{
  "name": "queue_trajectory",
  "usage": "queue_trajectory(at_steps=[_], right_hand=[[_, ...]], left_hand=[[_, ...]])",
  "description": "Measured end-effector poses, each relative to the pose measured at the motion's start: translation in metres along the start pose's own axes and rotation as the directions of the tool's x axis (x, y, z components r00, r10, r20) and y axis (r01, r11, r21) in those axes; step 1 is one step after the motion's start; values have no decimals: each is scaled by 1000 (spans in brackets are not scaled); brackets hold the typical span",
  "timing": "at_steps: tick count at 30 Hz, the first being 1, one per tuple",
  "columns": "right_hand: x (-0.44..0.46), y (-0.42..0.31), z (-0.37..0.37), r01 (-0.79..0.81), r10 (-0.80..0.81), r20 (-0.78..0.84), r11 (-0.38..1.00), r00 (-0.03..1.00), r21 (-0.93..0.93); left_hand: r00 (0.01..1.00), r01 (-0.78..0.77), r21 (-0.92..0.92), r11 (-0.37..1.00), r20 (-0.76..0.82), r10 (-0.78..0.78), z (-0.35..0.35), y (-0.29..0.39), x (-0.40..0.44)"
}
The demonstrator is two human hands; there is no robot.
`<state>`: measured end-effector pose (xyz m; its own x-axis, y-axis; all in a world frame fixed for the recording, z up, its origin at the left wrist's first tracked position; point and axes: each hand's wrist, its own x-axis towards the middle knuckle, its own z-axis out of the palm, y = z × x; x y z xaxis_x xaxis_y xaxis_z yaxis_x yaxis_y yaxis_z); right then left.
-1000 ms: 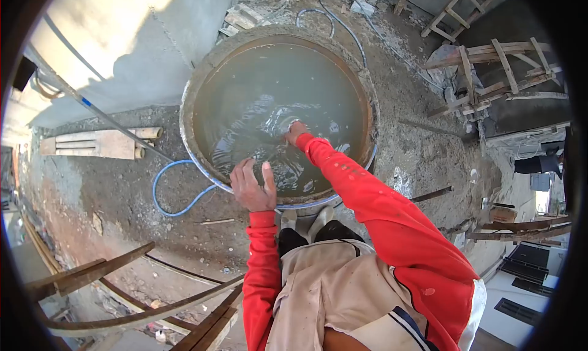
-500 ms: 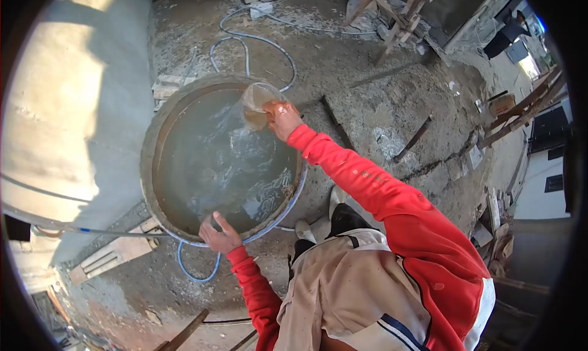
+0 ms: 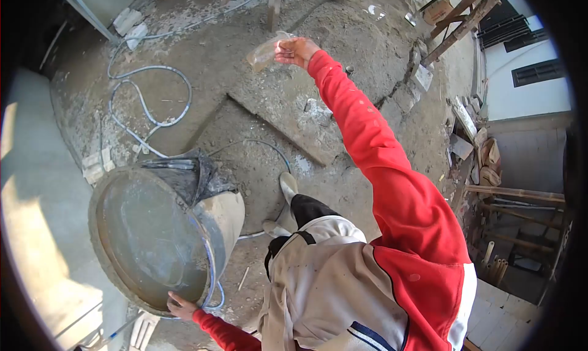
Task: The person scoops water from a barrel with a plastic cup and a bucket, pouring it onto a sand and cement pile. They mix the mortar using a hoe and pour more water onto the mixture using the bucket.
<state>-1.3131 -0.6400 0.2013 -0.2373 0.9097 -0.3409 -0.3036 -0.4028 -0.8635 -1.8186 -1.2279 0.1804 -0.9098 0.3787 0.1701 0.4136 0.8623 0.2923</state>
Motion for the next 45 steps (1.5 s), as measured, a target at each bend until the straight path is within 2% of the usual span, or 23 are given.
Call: queue_trajectory(at_steps=[5,8,10,12,14,15,17,18,19,21,23,24,26,28,30,31,33,36,37,39,40,42,45], right_hand=[[32,-37,-69,-20,5,39,922,999,388],[42,-76,-94,11,-71,74,793,995,609],[48,-108,-108,-58,-195,229,628,954,776],[64,-147,-136,-116,-358,438,651,824,750],[64,-177,-141,142,-479,425,774,768,616],[66,-186,-131,138,-478,433,777,764,614],[48,-206,-85,309,-388,287,907,876,286],[16,-198,-14,405,-442,196,892,875,202],[-22,-174,70,484,-496,117,867,861,117],[-47,-126,172,447,-376,359,884,855,-138],[-71,-46,270,576,-227,652,719,724,-389],[-86,5,317,647,-150,791,674,593,-357],[-132,92,389,922,36,938,175,344,-345],[-151,176,433,948,388,878,-254,281,-191],[-126,266,445,921,564,806,-385,181,63],[-130,286,462,914,571,805,-394,163,94],[-140,322,482,853,829,368,-501,422,150],[-133,391,483,849,865,294,-477,407,227],[-123,415,478,846,871,295,-468,393,255],[-100,444,458,819,621,537,-479,571,-317],[-103,446,464,828,633,539,-476,556,-296],[-113,443,477,869,803,467,-477,369,132],[-114,440,455,876,511,762,-459,398,-149]], left_hand=[[997,30,35,999,68,-33,-4,5,1],[1000,1,93,996,-1,0,5,-5,1],[998,28,97,995,46,-32,3,-6,2],[999,-8,83,997,52,4,2,-4,2],[999,-26,79,997,30,24,3,-8,2],[999,-38,34,999,14,38,1,-3,0],[999,-34,-7,999,-11,33,0,4,-3],[999,-42,-45,998,-22,41,0,6,-3],[998,-44,-76,996,-41,41,-2,7,-4],[993,-68,-126,990,-101,55,2,2,-4],[989,-60,-149,987,-146,39,-2,7,-6],[977,-99,-129,987,-203,72,2,3,-4],[973,-103,-119,988,-220,75,-2,8,-6],[961,-124,-172,977,-267,75,-4,13,-9],[951,-114,-199,973,-305,49,-4,15,-9],[937,-129,-232,964,-346,42,-4,16,-9],[922,-118,-285,951,-388,-2,-5,19,-8],[940,-43,-310,950,-334,-67,-14,25,-11],[946,-54,-339,939,-318,-61,-17,26,-10],[950,-50,-359,932,-305,-66,-19,22,-8],[947,-64,-365,929,-315,-59,-16,21,-8],[943,-52,-368,928,-324,-75,-13,23,-11],[951,-14,-351,936,-295,-97,-14,21,-10]])
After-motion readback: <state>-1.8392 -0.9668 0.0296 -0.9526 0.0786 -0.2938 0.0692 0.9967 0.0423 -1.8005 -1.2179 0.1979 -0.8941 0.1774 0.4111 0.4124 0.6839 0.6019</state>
